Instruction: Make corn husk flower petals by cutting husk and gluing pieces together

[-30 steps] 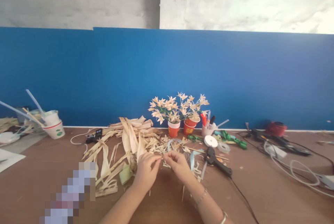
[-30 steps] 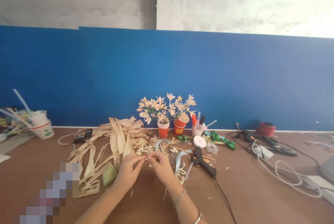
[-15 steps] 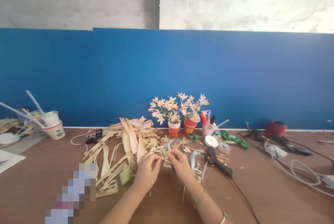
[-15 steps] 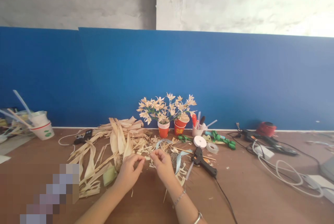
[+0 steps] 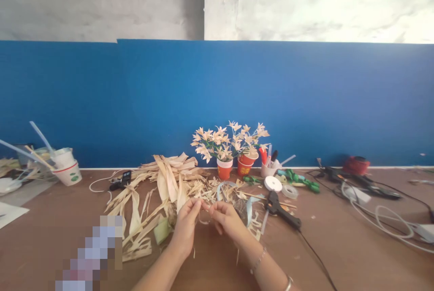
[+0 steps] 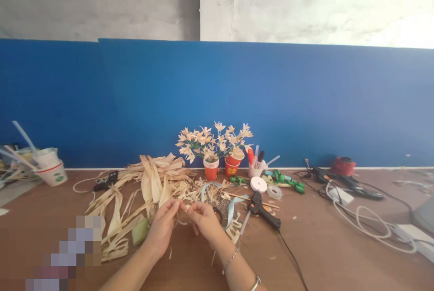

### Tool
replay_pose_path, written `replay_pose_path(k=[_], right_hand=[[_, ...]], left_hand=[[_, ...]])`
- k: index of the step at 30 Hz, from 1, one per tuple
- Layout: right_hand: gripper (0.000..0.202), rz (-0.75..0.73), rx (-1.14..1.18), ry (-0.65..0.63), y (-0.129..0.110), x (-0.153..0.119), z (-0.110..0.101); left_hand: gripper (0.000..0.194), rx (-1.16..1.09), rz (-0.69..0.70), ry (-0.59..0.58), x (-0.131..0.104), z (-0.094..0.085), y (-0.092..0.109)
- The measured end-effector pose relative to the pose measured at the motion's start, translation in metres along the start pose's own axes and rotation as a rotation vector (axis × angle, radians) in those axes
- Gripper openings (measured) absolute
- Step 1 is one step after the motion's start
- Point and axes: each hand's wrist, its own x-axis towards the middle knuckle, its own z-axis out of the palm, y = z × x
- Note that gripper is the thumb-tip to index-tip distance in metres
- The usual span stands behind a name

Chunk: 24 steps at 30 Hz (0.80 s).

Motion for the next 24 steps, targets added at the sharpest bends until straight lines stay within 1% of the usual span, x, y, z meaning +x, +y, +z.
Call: replay_pose_path(k=[4,5,9,11,13,15,18,24], right_hand=[[0.037,0.002,-0.007,-0.035,-0.006,-0.003,-0.001],[0.036,-0.02,-0.003,-0.027,-0.008,-0.004,-0.001],[0.029,-0.217,-0.004,0.131,-0.012,-0.005,-0.004],[0.028,-0.261,-0.025,0.155,-0.011,-0.005,-0.004],[0.03,-0.245,-0.009,0.126,-0.01,-0.004,-0.003],[0.031,-0.224,0.02,0.073,-0.009,-0.005,-0.001],[0.03,-0.201,0.039,0.02,-0.01,-0.006,0.001],[0.03,-0.17,0.154,0.055,-0.011,-0.008,0.003]], left_hand=[[0.027,-0.051,-0.022,-0.003,0.001,-0.001,0.003],[0.027,-0.054,-0.033,-0.005,0.001,-0.002,0.004],[0.029,-0.051,-0.109,-0.024,0.002,-0.003,0.006],[0.046,-0.052,-0.173,-0.06,0.001,-0.002,0.006],[0.064,-0.057,-0.23,-0.108,-0.001,-0.001,0.006],[0.073,-0.065,-0.256,-0.136,-0.002,0.001,0.006],[0.074,-0.086,-0.273,-0.162,-0.004,0.001,0.006],[0.067,-0.088,-0.293,-0.24,-0.003,0.001,0.004]])
